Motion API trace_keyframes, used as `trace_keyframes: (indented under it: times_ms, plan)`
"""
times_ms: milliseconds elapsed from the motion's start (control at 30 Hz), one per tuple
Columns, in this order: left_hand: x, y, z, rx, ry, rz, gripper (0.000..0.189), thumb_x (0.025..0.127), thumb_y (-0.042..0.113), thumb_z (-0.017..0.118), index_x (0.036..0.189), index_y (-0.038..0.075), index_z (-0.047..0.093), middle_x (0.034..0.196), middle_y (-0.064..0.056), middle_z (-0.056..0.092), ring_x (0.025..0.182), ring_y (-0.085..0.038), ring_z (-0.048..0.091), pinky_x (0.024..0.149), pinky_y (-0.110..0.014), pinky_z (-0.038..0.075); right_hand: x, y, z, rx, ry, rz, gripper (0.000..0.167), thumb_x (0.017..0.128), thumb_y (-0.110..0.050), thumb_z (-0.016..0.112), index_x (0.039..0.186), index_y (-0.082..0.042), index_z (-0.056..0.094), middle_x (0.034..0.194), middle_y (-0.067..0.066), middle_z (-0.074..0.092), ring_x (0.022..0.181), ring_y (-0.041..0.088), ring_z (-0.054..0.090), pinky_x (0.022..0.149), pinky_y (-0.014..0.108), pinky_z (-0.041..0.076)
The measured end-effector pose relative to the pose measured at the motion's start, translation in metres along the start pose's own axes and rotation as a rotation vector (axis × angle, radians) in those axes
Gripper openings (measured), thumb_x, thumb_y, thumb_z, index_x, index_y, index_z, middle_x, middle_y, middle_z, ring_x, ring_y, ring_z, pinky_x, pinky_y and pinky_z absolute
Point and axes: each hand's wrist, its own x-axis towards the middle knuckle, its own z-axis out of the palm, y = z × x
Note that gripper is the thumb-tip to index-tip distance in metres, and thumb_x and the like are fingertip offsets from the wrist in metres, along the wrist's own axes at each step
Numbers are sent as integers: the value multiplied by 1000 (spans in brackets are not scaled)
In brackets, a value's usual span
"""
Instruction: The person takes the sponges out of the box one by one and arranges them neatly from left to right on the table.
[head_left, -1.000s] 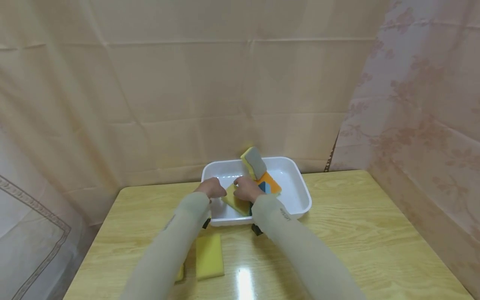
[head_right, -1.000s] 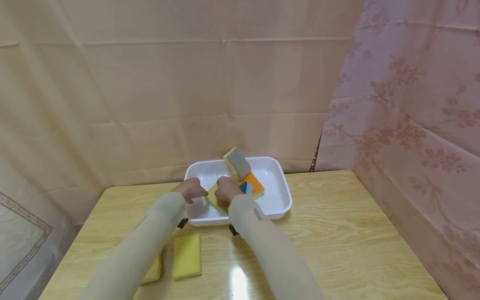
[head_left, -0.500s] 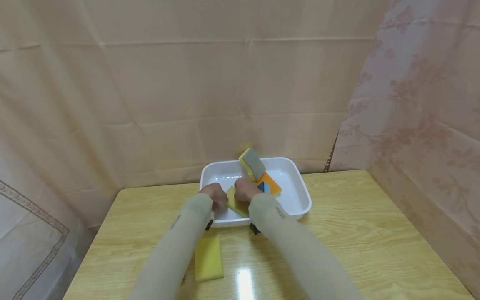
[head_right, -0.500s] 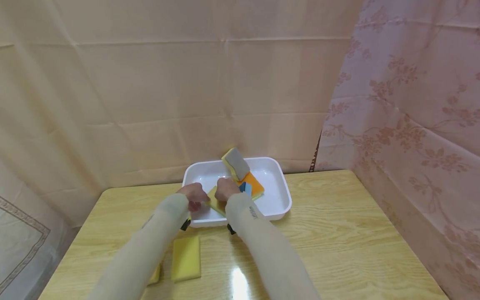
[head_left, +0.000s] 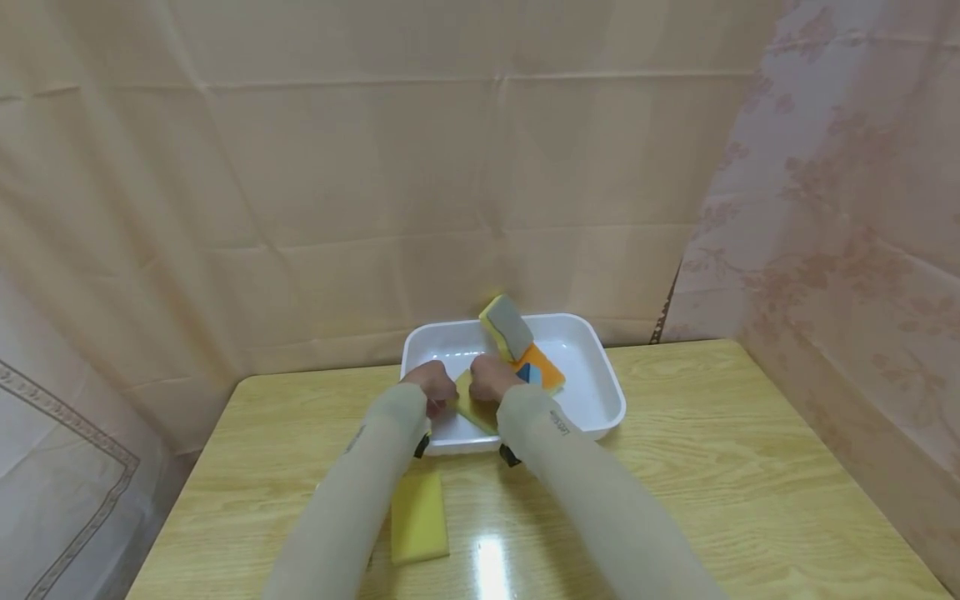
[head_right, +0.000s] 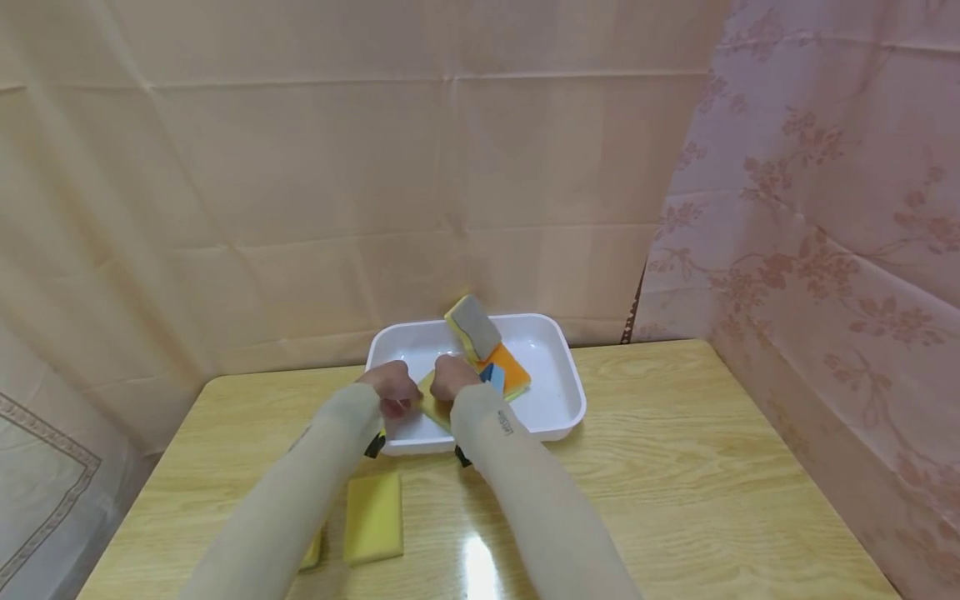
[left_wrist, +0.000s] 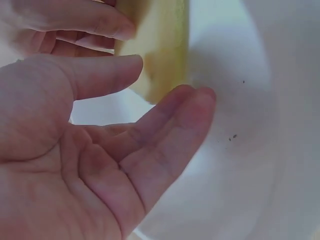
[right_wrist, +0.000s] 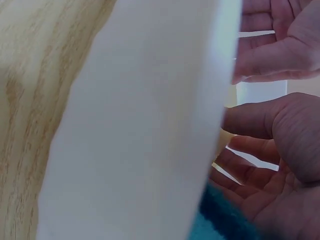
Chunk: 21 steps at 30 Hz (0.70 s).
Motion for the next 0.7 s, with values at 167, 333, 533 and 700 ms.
trace_keyframes:
  times_ms: [167, 333, 533, 700]
  plan:
    - [5, -3, -2, -24, 92, 24, 8, 84, 2, 60, 88, -4, 62, 88, -21, 70, 64, -26, 68, 50, -27, 51, 2, 5, 1, 56, 36, -32, 22, 87, -6, 66, 106, 4, 68, 96, 11, 63, 83, 24, 55, 77, 32, 47]
    - [9, -5, -3, -25, 144, 23, 5, 82, -1, 59, 85, -4, 61, 77, -17, 68, 53, -19, 59, 47, -25, 49, 3, 8, 4, 158, 36, 15, 40, 86, -9, 70, 123, 6, 64, 102, 12, 65, 85, 23, 56, 76, 30, 49]
    - [15, -7, -1, -8, 115, 13, 13, 81, -2, 66, 92, -4, 59, 69, -13, 66, 53, -18, 59, 49, -25, 50, 6, 5, 8, 167, -1, 99, 29, 90, -13, 73, 113, 3, 65, 86, 10, 62, 76, 22, 58, 68, 31, 49]
    - [16, -7, 2, 46, 104, 9, 13, 84, -1, 68, 94, -3, 60, 69, -12, 65, 54, -18, 59, 50, -26, 50, 15, 3, 17, 162, -16, 145, 16, 91, -9, 71, 102, 0, 64, 81, 11, 62, 70, 22, 60, 62, 31, 50]
